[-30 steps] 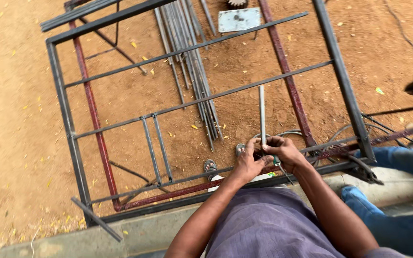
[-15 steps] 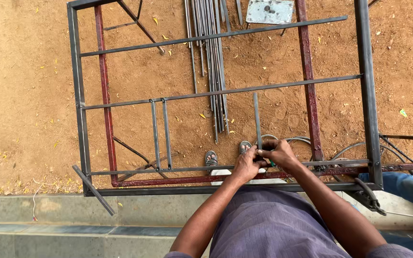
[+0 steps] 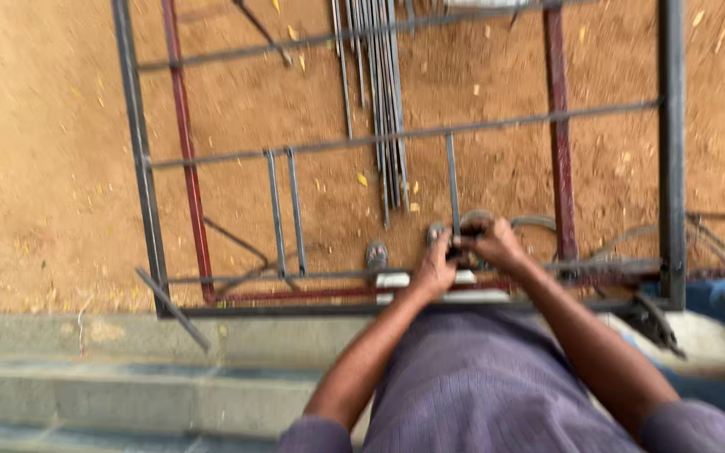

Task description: The person welds a metal frame structure using a handheld welding torch, creating bright sparks at the joints. They measure the frame with a tape measure to ensure alignment and fit before welding additional metal bars into the grid.

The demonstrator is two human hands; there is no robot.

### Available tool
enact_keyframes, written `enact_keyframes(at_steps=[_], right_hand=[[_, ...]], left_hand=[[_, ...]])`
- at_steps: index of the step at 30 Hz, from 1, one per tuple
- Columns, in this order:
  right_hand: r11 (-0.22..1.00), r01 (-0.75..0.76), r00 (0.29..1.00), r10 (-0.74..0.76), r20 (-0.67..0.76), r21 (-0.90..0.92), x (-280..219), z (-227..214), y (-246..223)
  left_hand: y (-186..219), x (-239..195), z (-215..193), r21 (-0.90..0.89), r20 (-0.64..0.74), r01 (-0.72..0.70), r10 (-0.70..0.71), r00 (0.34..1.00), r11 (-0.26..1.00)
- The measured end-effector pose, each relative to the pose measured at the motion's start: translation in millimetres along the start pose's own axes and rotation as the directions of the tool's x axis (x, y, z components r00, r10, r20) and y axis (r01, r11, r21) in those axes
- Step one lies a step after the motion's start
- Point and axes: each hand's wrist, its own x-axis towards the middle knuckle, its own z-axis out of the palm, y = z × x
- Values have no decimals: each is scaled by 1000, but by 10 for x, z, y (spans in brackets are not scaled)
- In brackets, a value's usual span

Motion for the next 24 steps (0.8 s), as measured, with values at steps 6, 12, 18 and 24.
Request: enact_keyframes(at_steps=[6,12,18,24], right_hand=[[986,-139,986,146,74,-95,56,-159,-94],[986,-164,986,164,-8,37,145,-275,-150],[968,-148,989,140,53,201,492,-337,-299],[955,-113,993,120,-6,273,765,-218,-461]], left_hand=[[63,22,-44,-37,62,117,-115,991,992],[117,64,-196,-144,163,160,-136,977,977],[154,71,-241,-215,198,174,-132,971,961],[124,50,-225,-196,134,53,-27,991,979]])
